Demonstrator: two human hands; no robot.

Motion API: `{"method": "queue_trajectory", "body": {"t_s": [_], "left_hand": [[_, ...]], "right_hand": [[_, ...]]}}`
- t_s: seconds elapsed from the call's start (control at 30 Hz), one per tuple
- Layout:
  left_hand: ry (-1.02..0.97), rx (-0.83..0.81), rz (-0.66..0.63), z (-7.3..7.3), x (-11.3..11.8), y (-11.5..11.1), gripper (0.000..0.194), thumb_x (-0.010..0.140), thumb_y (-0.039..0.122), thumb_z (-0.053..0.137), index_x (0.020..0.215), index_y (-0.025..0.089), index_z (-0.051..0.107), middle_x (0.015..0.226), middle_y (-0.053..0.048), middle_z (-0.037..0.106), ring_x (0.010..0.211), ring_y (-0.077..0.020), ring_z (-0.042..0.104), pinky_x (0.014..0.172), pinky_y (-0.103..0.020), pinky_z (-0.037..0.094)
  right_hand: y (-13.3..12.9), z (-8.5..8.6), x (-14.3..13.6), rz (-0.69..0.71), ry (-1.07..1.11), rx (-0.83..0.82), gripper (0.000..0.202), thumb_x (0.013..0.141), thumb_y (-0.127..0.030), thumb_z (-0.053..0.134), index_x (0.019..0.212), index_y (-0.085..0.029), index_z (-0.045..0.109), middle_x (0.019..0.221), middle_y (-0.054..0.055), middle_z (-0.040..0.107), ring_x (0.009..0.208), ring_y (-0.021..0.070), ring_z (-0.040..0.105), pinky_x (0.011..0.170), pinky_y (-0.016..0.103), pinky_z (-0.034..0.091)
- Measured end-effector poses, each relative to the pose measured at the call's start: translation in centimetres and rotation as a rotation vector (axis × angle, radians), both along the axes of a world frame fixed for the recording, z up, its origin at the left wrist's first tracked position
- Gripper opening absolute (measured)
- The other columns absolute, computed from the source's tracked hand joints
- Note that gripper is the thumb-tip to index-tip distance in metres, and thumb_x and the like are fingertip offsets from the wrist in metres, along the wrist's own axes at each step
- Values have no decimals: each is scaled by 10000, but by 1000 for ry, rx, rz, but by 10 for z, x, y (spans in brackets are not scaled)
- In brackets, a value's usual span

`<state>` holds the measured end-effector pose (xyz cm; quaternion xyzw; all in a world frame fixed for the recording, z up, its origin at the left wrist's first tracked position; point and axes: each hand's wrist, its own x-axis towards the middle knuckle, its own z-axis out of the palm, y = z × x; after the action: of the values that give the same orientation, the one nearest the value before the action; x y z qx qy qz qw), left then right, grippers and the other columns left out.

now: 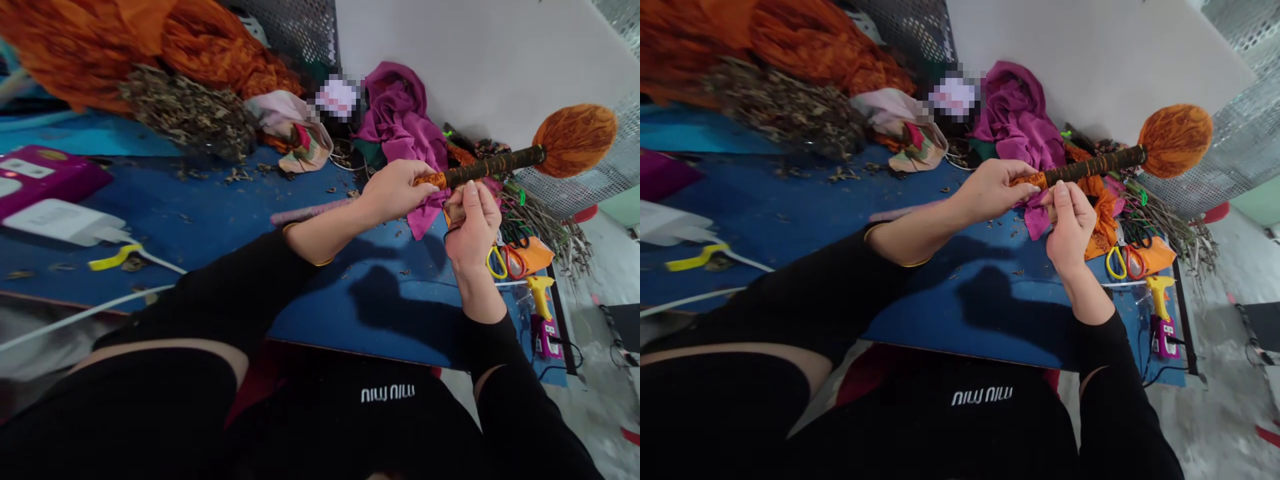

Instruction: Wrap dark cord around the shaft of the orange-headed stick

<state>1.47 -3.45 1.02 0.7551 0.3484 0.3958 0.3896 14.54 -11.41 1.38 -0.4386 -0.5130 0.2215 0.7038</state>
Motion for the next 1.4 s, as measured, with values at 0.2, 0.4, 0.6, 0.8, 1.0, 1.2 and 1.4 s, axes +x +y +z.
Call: {"method": "queue_trajectory", "body": {"t_s": [0.2, 0.4, 0.6, 0.8, 1.0, 1.2, 1.4], "left_hand": [[152, 34, 93, -2, 1, -2, 343, 877, 314, 631, 1151, 215, 811, 977, -37, 800, 838, -183, 645, 751, -290, 475], [423, 116, 119, 16, -6, -9, 379, 924, 335, 586, 1212, 230, 809, 1125, -68, 818, 1011, -254, 724, 834, -344, 499], [554, 163, 79, 17, -6, -13, 360, 961, 395, 581, 1200, 247, 806, 1103, -62, 821, 1044, -273, 737, 878, -370, 510], [527, 158, 48, 16, -7, -14, 298, 956, 391, 598, 1114, 259, 814, 1015, -46, 809, 976, -254, 722, 836, -347, 494], [459, 145, 17, 14, -10, -10, 282, 928, 381, 624, 1090, 261, 821, 933, -41, 789, 930, -250, 698, 790, -333, 473], [484, 113, 2, 16, -9, -11, 263, 931, 393, 633, 1012, 226, 819, 832, -40, 743, 885, -240, 681, 780, -328, 454], [498, 98, -14, 20, -10, -12, 298, 928, 403, 618, 1064, 229, 819, 862, -38, 745, 882, -238, 677, 790, -337, 458]], "right_hand": [[-9, -2, -9, -30, -37, 37, 504, 951, -636, 681, 698, -208, 593, 640, -65, 417, 510, 31, 289, 464, 206, 275], [-7, 5, 5, 53, -214, 79, 433, 1019, -586, 611, 776, -228, 636, 721, -40, 533, 619, 71, 515, 633, 256, 520], [0, 20, 39, -56, -537, 213, 406, 1055, -545, 553, 793, -256, 666, 894, 9, 641, 1016, 193, 696, 1018, 462, 581], [7, 16, 44, -38, -610, 116, 501, 1058, -666, 429, 805, -271, 607, 938, 52, 662, 1028, 220, 677, 936, 425, 614], [1, 20, 37, 128, -516, 143, 422, 1047, -605, 530, 788, -285, 625, 867, 32, 657, 898, 202, 690, 875, 426, 622], [4, 16, 37, 172, -484, 166, 421, 1048, -594, 544, 793, -276, 648, 858, 24, 668, 910, 192, 707, 867, 425, 640], [11, 7, 36, 98, -375, 176, 478, 999, -670, 583, 787, -254, 684, 877, 13, 644, 965, 206, 730, 886, 475, 647]]}}
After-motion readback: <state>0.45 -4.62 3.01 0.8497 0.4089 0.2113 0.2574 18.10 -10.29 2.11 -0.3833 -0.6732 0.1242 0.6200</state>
